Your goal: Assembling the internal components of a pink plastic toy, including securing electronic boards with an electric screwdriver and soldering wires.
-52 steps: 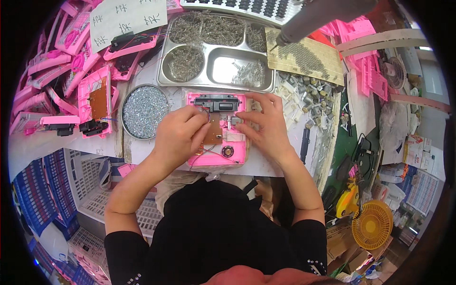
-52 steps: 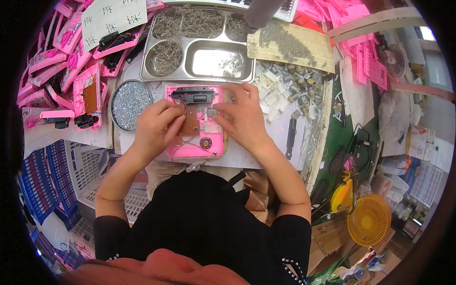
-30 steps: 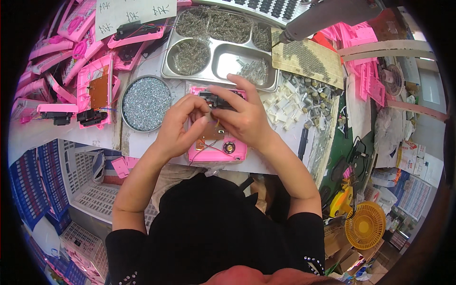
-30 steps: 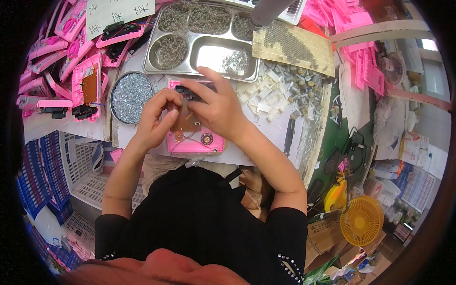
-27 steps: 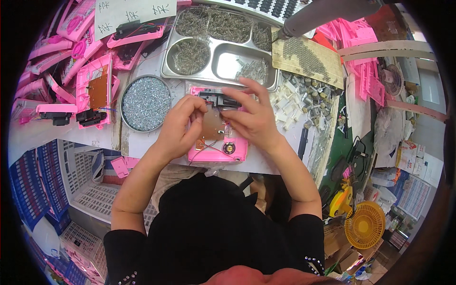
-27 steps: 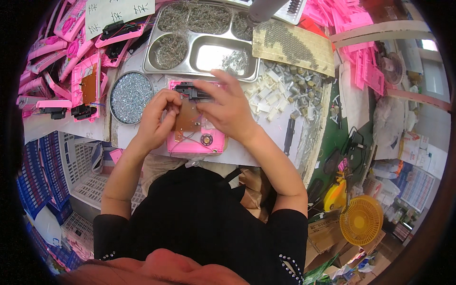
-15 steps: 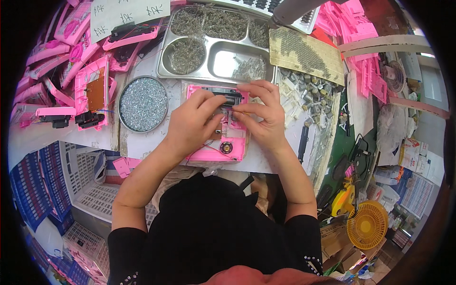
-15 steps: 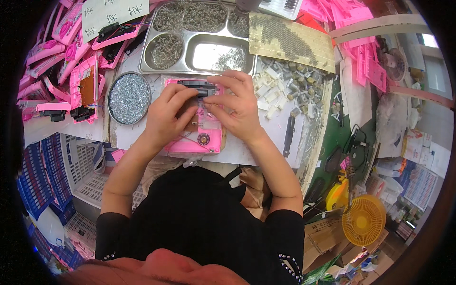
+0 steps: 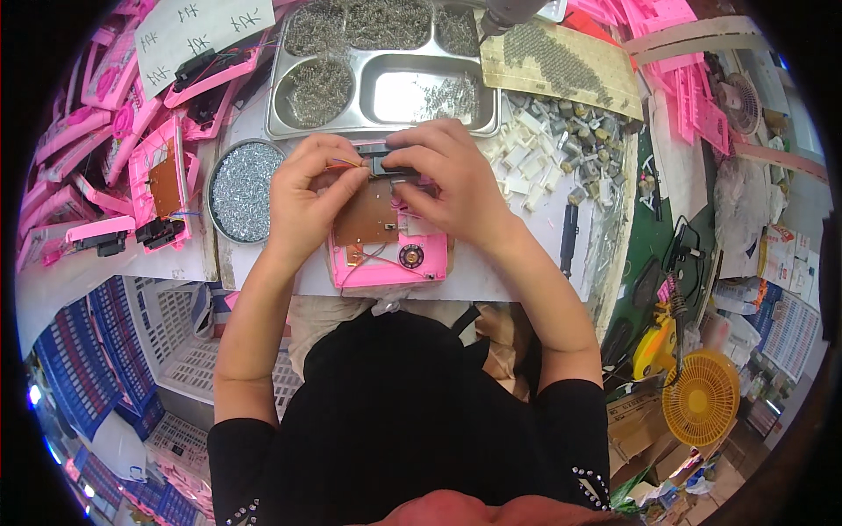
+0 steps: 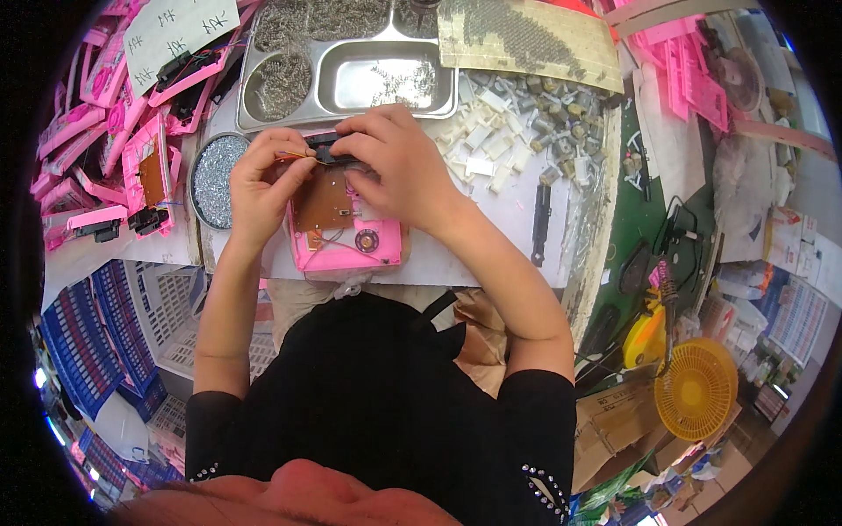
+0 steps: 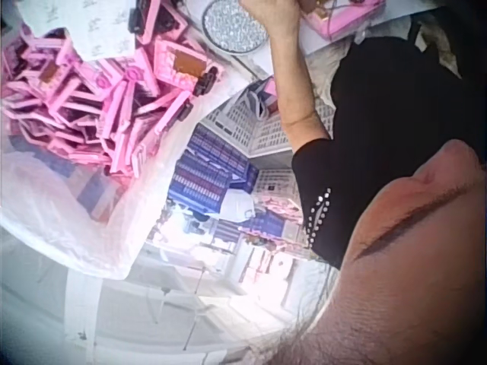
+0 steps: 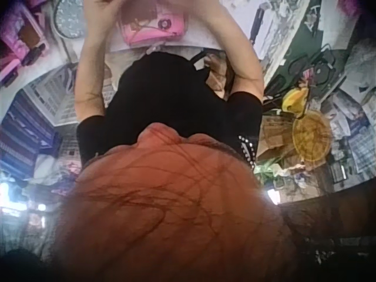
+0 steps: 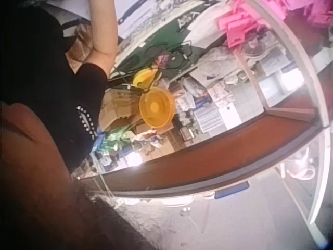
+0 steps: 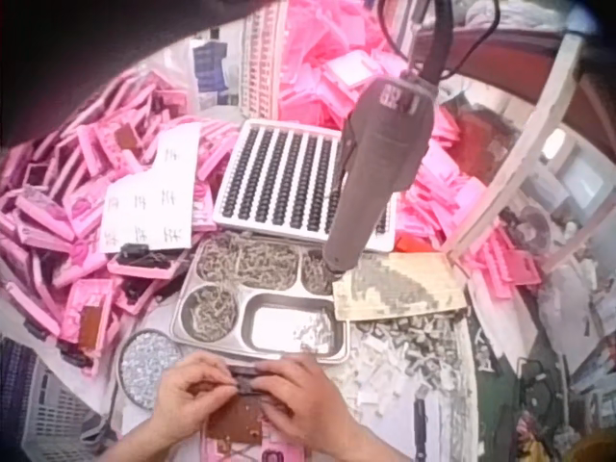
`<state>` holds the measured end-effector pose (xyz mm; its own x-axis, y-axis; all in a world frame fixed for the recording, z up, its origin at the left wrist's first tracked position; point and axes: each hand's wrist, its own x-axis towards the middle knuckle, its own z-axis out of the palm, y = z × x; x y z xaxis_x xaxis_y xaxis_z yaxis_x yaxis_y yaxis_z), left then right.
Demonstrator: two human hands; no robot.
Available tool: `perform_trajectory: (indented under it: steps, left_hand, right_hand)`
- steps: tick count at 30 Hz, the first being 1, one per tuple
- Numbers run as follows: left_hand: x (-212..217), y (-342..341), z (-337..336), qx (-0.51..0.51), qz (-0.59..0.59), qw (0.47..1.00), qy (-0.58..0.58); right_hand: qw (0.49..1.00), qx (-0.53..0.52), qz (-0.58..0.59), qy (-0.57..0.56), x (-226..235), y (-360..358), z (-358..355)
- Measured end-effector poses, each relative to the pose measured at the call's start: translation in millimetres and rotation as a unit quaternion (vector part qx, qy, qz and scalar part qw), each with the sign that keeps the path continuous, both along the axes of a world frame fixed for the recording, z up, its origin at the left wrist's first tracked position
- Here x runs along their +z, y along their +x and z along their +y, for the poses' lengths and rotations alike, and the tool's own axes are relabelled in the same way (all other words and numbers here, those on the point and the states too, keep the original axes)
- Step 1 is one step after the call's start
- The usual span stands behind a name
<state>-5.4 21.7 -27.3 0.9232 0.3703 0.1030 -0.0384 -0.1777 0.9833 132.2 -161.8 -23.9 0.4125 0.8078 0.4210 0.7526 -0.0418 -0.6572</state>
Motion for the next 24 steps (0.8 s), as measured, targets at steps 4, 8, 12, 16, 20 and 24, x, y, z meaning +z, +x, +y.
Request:
perform_trajectory:
  steps: [4,8,12,16,20,24]
  left_hand:
    - [5.8,-0.9,-2.8,0.003,-0.003,0.998,0.070]
    - [11.0,-0.4,-3.3,0.000,-0.060,0.975,0.215]
    - [1.2,-7.9,-3.3,0.009,-0.057,0.987,0.148]
    - [-9.7,-11.9,-0.6,0.015,-0.069,0.992,0.108]
    - [7.0,-7.6,-8.7,-0.015,-0.017,0.986,0.164]
    - [10.6,1.6,-16.4,-0.018,-0.021,0.975,0.221]
  right_hand:
    - [0.999,-0.010,-0.029,0.030,3.6,-8.6,12.4]
    - [0.999,-0.007,-0.018,0.046,2.6,-11.8,19.6]
    - [0.998,-0.003,0.043,0.046,1.6,-10.0,16.8]
    - [0.988,-0.007,0.145,0.044,-4.4,-6.5,5.1]
    - [0.984,-0.008,0.171,0.049,-5.8,-3.1,-0.8]
    - [0.988,-0.004,0.142,0.055,-2.5,-3.1,-0.9]
